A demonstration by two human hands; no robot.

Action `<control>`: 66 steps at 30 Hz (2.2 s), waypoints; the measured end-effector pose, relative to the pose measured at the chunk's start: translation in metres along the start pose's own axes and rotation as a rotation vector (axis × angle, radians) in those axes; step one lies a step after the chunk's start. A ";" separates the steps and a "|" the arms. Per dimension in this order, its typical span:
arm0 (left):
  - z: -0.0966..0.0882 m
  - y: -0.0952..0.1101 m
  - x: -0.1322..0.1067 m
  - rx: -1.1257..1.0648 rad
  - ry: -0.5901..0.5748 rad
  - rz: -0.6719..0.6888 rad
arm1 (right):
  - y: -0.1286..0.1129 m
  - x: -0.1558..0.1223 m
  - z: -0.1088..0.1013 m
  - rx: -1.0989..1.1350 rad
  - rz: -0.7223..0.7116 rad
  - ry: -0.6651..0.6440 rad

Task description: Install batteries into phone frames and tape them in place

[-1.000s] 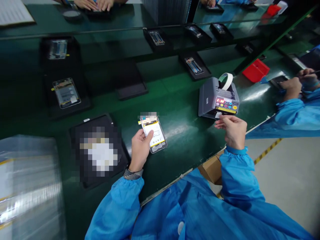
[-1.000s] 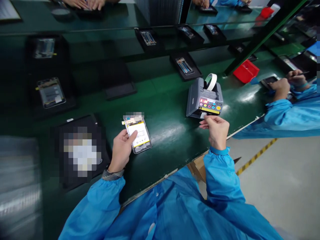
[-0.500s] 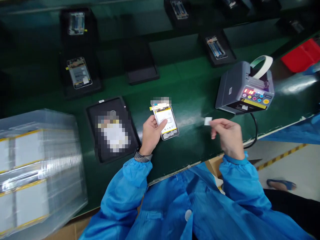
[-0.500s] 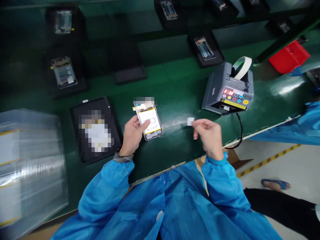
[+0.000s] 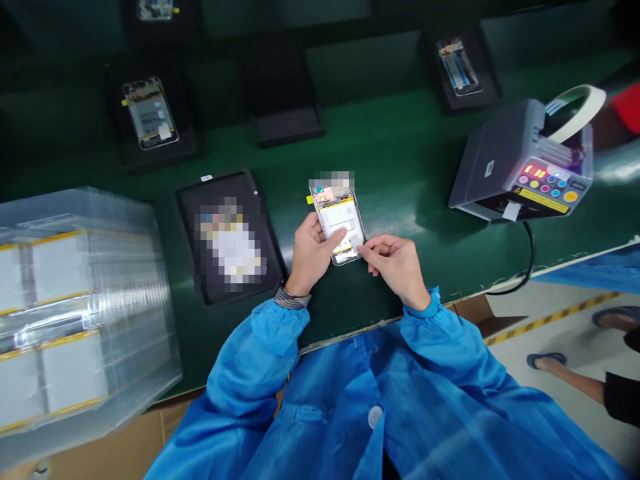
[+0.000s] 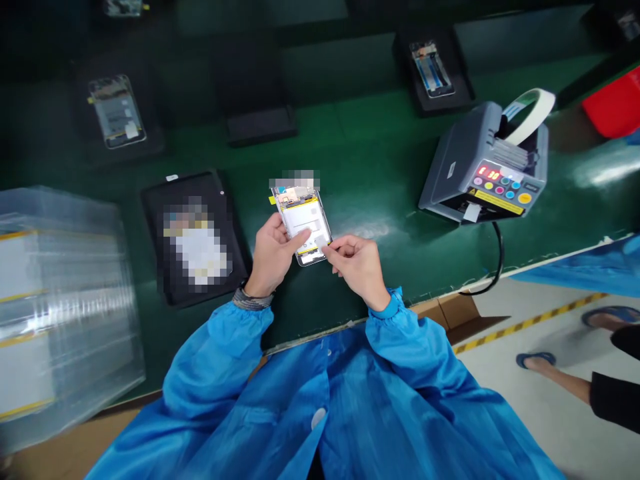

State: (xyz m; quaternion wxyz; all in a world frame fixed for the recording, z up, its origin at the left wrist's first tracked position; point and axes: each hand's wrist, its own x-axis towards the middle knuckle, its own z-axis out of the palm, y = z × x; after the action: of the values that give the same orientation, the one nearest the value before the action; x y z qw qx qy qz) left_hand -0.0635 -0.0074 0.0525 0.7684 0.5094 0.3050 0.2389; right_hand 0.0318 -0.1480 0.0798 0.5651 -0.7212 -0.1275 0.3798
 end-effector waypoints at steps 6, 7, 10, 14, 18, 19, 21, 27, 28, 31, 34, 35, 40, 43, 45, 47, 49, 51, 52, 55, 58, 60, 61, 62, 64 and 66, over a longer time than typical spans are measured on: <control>-0.002 -0.003 0.001 0.018 -0.008 0.014 | 0.000 0.001 0.003 -0.036 -0.002 0.022; -0.002 -0.003 0.001 0.023 -0.011 0.013 | 0.000 0.002 0.004 -0.042 -0.003 0.024; -0.003 -0.004 0.001 0.022 -0.007 0.014 | 0.001 0.002 0.005 -0.061 -0.015 0.032; -0.002 -0.004 0.001 0.009 0.005 0.014 | 0.007 0.003 0.004 -0.112 -0.045 0.027; -0.002 -0.005 0.001 0.003 0.010 0.019 | 0.011 0.007 -0.001 -0.253 -0.130 0.046; -0.003 -0.005 0.002 0.001 0.008 0.017 | 0.011 0.008 -0.003 -0.274 -0.160 0.058; -0.004 -0.005 0.002 -0.007 -0.001 0.012 | 0.010 0.012 -0.006 -0.271 -0.206 0.061; -0.006 -0.004 0.002 -0.050 -0.038 0.005 | -0.004 0.025 -0.009 -0.179 -0.066 -0.378; -0.007 -0.003 0.002 -0.049 -0.040 0.006 | -0.007 0.028 -0.010 -0.178 -0.031 -0.438; -0.007 -0.001 0.002 -0.048 -0.051 0.003 | -0.014 0.038 -0.014 -0.189 0.023 -0.548; -0.007 0.002 0.001 -0.052 -0.059 -0.003 | -0.018 0.047 -0.018 -0.191 0.059 -0.637; -0.007 0.003 0.001 -0.053 -0.058 -0.004 | -0.019 0.049 -0.018 -0.185 0.069 -0.663; -0.009 0.004 0.001 -0.056 -0.027 -0.008 | -0.020 0.061 -0.015 -0.172 0.073 -0.735; -0.011 0.005 0.002 -0.082 0.014 -0.026 | -0.023 0.067 -0.012 -0.190 0.058 -0.767; -0.012 0.006 0.003 -0.092 0.044 -0.042 | -0.024 0.071 -0.010 -0.190 0.037 -0.824; -0.014 0.009 0.003 -0.090 0.069 -0.045 | -0.025 0.076 -0.008 -0.190 0.015 -0.883; -0.014 0.010 0.003 -0.077 0.091 -0.031 | -0.024 0.079 -0.007 -0.196 -0.002 -0.900; -0.014 0.012 0.002 -0.049 0.106 -0.016 | -0.022 0.082 -0.005 -0.192 -0.013 -0.886; -0.014 0.013 0.002 -0.027 0.112 -0.012 | -0.021 0.082 -0.004 -0.182 -0.016 -0.883; -0.012 0.017 0.002 0.053 0.111 -0.001 | -0.019 0.082 -0.003 -0.139 -0.022 -0.879; -0.009 0.026 0.004 0.115 0.094 0.005 | -0.018 0.082 -0.004 -0.093 -0.044 -0.859; -0.007 0.033 0.006 0.138 0.076 -0.004 | -0.017 0.082 -0.005 -0.049 -0.075 -0.844; -0.006 0.036 0.007 0.148 0.066 -0.009 | -0.017 0.081 -0.005 -0.026 -0.094 -0.836; -0.005 0.039 0.009 0.158 0.056 -0.012 | -0.017 0.081 -0.004 -0.009 -0.112 -0.827; -0.002 0.045 0.012 0.175 0.036 -0.015 | -0.018 0.080 -0.004 -0.015 -0.150 -0.790; 0.000 0.049 0.016 0.189 0.009 -0.019 | -0.017 0.081 -0.003 -0.063 -0.191 -0.730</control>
State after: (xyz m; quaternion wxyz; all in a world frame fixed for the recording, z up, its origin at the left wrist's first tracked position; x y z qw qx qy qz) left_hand -0.0550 0.0210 0.0944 0.7179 0.5755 0.3342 0.2042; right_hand 0.0927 -0.0949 0.0634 0.4927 -0.5403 -0.3988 0.5534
